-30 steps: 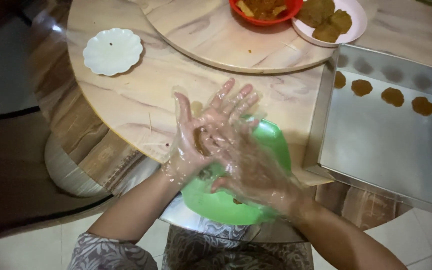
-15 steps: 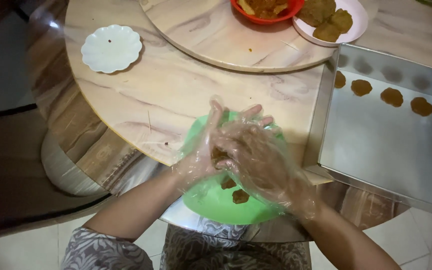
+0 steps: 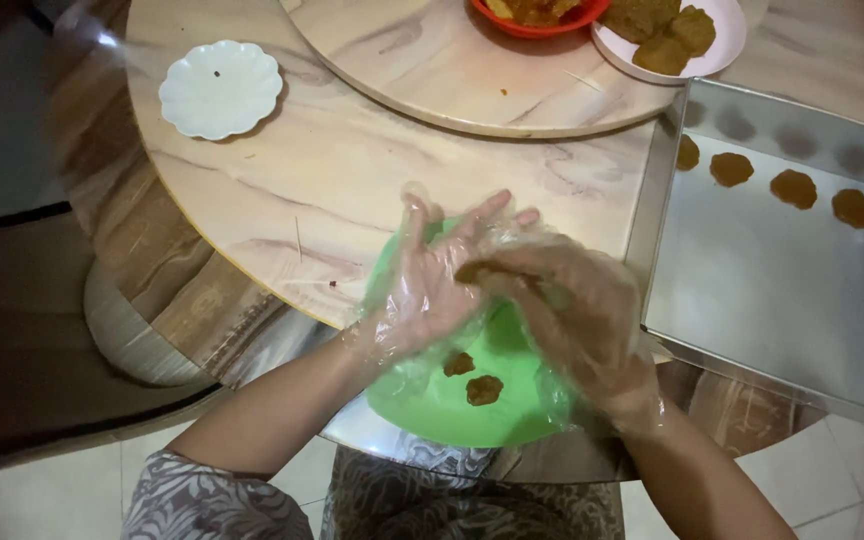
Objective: The person is manually shaping small balls of brown dough and arranging them in rows on a metal baking tray.
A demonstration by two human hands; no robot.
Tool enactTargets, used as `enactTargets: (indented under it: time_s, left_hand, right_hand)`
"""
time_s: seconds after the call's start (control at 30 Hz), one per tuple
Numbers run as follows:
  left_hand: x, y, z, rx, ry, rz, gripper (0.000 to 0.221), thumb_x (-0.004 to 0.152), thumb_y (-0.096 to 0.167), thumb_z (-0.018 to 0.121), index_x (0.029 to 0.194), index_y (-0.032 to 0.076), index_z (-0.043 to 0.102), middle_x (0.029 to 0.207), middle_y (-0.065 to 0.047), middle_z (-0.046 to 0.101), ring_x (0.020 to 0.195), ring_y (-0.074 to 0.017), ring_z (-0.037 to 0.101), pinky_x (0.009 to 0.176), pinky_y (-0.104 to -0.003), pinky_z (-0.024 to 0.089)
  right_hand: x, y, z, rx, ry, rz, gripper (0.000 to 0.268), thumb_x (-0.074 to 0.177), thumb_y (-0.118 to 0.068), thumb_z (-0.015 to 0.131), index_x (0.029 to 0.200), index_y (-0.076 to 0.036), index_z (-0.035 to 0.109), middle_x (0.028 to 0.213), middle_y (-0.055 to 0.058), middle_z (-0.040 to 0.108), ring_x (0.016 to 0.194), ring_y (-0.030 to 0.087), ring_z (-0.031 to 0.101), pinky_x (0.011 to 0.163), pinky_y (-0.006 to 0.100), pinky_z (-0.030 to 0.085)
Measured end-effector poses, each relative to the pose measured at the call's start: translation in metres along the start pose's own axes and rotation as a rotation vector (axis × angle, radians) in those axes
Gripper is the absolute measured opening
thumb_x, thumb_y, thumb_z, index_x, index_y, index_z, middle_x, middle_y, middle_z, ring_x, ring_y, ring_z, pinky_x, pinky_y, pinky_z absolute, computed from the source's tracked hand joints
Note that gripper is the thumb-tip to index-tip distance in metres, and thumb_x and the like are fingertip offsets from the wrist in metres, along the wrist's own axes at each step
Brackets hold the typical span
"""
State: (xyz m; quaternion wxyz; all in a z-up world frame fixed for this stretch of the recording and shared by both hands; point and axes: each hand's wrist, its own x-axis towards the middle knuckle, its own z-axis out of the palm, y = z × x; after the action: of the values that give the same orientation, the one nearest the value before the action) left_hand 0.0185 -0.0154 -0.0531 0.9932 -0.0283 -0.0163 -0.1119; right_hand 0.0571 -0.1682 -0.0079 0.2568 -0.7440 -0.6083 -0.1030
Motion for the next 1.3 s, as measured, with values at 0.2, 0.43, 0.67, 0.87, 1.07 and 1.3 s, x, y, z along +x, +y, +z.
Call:
enactTargets:
  time_s: [0.2, 0.43, 0.67, 0.87, 1.07, 1.3]
  left_hand:
    - [0.001, -0.007, 0.004, -0.061, -0.121, 0.081, 0.106, 0.09, 0.09, 0.032, 0.165, 0.016, 0.018, 0.168, -0.023, 0.014, 0.146, -0.0388, 0.037, 0.108, -0.056, 0.048]
    - [-0.006, 0.002, 0.023, 0.062, -0.12, 0.182, 0.111, 0.084, 0.093, 0.029, 0.164, 0.016, 0.02, 0.169, -0.024, 0.016, 0.154, -0.0428, 0.017, 0.118, -0.07, 0.015]
    - [-0.001, 0.01, 0.012, 0.135, -0.197, 0.152, 0.109, 0.086, 0.093, 0.017, 0.165, 0.017, 0.014, 0.171, -0.022, 0.009, 0.155, -0.041, 0.019, 0.12, -0.066, 0.023]
    - [-0.024, 0.005, 0.073, 0.354, -0.163, 0.064, 0.1, 0.085, 0.078, 0.021, 0.164, 0.019, 0.009, 0.173, -0.017, 0.002, 0.159, -0.0381, 0.004, 0.127, -0.061, 0.01]
    - [-0.007, 0.019, 0.027, 0.097, -0.229, -0.024, 0.097, 0.088, 0.083, 0.032, 0.165, 0.028, 0.012, 0.171, -0.007, 0.008, 0.081, -0.0278, 0.077, 0.068, -0.037, 0.066]
    - [-0.011, 0.012, 0.019, 0.091, -0.037, -0.158, 0.096, 0.092, 0.085, 0.036, 0.164, 0.021, 0.029, 0.155, -0.011, 0.046, 0.109, -0.0266, 0.068, 0.089, -0.043, 0.06]
  right_hand:
    - [-0.007, 0.006, 0.016, -0.083, 0.092, -0.093, 0.041, 0.092, -0.031, 0.047, 0.129, -0.012, 0.052, 0.127, 0.012, 0.054, 0.123, 0.031, 0.052, 0.108, 0.052, 0.039]
    - [-0.006, 0.009, 0.038, -0.161, 0.208, -0.229, 0.073, 0.099, -0.061, 0.025, 0.155, -0.015, 0.031, 0.159, 0.012, 0.035, 0.147, 0.033, 0.034, 0.123, 0.057, 0.022]
    - [0.021, -0.028, 0.009, -0.155, -0.279, 0.026, 0.099, 0.086, -0.074, 0.057, 0.15, 0.002, 0.044, 0.143, 0.033, 0.048, 0.139, 0.046, 0.044, 0.123, 0.056, 0.02]
    - [0.034, -0.023, -0.02, 0.334, 0.171, -0.186, 0.061, 0.115, -0.053, 0.012, 0.148, -0.011, 0.041, 0.114, 0.0, 0.063, 0.071, 0.007, 0.054, 0.05, 0.022, 0.044]
    - [-0.032, 0.013, -0.001, -0.333, -0.074, 0.137, 0.064, 0.107, -0.005, 0.046, 0.162, -0.031, 0.029, 0.139, 0.008, 0.043, 0.131, 0.029, 0.044, 0.116, 0.052, 0.042]
    - [0.015, -0.007, -0.021, -0.643, -0.116, 0.033, 0.056, 0.085, -0.067, 0.072, 0.13, -0.037, 0.058, 0.125, -0.004, 0.058, 0.103, 0.019, 0.056, 0.065, 0.023, 0.057]
